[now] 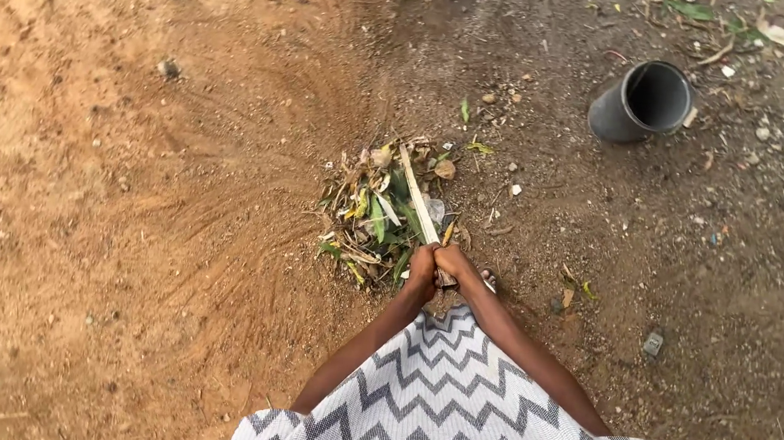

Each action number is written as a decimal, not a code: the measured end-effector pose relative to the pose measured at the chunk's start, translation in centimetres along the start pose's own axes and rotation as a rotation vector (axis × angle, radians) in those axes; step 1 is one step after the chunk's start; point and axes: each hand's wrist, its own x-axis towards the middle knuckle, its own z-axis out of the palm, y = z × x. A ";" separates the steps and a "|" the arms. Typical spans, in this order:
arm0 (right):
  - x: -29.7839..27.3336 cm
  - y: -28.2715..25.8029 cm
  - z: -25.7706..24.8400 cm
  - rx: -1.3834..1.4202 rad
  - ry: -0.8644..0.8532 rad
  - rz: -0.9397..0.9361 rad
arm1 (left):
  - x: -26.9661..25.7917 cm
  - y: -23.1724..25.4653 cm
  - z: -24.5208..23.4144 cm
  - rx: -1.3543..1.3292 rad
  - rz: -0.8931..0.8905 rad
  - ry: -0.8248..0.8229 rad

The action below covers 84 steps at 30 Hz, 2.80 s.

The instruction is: Use a rake to gather leaves and debris on the ground into a pile.

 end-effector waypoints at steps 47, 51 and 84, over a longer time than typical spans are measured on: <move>9.6 1.2 -24.0 0.213 0.174 -0.069 | 11.1 0.6 25.2 0.083 -0.024 -0.207; 14.6 1.1 -28.1 0.129 0.186 -0.004 | 17.8 -0.6 28.5 0.056 0.060 -0.223; 35.7 -19.2 -38.8 -0.362 -0.008 -0.204 | 30.6 20.3 40.0 -0.235 0.143 -0.018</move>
